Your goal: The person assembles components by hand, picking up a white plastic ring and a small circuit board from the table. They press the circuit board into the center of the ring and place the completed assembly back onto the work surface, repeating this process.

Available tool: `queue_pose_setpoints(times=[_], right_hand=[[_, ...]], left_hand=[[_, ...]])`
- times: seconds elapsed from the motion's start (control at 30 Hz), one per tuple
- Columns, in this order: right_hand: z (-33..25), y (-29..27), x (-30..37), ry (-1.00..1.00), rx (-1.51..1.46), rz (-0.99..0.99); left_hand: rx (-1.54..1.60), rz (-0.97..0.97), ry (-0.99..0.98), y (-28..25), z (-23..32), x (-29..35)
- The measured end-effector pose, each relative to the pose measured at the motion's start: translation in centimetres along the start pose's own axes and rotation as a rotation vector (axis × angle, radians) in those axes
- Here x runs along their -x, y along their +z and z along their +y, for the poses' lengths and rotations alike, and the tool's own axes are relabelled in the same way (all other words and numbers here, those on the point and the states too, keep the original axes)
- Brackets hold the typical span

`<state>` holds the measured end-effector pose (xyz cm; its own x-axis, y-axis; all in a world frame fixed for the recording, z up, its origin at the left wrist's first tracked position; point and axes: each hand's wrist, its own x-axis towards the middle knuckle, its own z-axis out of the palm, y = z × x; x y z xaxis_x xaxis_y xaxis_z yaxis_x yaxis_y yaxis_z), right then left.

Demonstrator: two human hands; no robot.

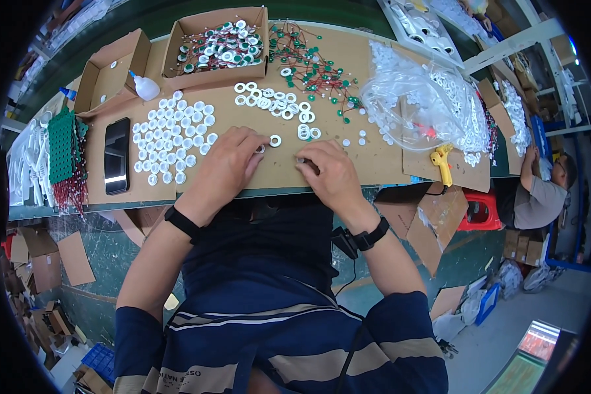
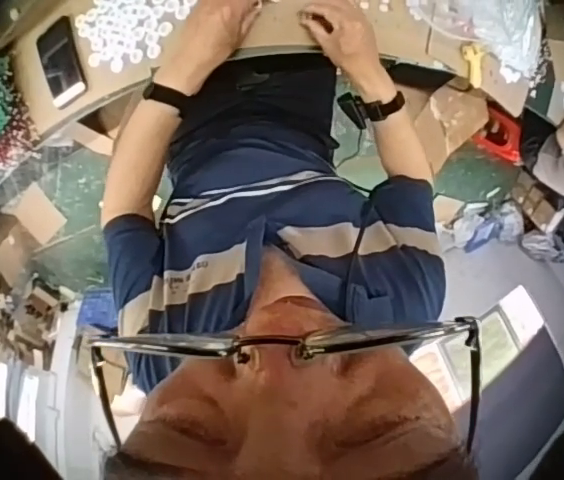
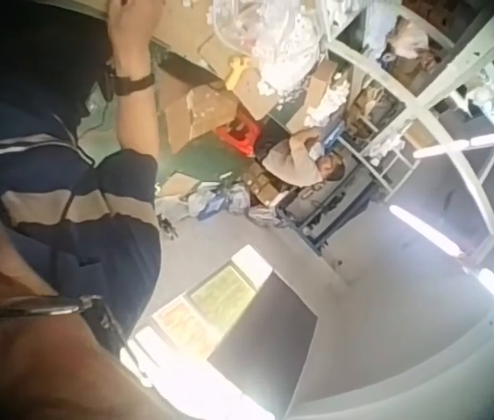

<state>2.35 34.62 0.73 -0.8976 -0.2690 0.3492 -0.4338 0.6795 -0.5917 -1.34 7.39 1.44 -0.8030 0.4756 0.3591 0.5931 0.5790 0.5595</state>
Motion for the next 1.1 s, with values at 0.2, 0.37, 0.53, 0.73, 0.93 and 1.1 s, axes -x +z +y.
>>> queue_pose_setpoints(times=[0.2,0.37,0.53,0.73,0.93,1.1], right_hand=[[-0.9,-0.8,-0.2,0.108,0.028,-0.059],[-1.0,-1.1,-0.3,0.145,0.042,-0.115],[-0.7,-1.4,-1.0,0.032,0.081,-0.139],[-3.2,0.2,-2.2,0.174,-0.048,-0.189],[-5.5,2.8,-4.5,0.037,-0.04,-0.173],[-5.8,3.9,-4.9,0.036,-0.034,-0.175]], left_hand=[[0.076,-0.048,-0.056,-1.0,-0.2,1.8],[0.119,0.045,-0.07,-1.0,-0.5,2.5],[0.123,0.047,-0.074,-0.9,-0.6,2.6],[0.138,0.038,-0.087,-0.9,-0.7,2.6],[0.149,0.08,-0.1,-0.7,-0.9,2.7],[0.146,0.08,-0.088,-0.8,-0.9,2.7]])
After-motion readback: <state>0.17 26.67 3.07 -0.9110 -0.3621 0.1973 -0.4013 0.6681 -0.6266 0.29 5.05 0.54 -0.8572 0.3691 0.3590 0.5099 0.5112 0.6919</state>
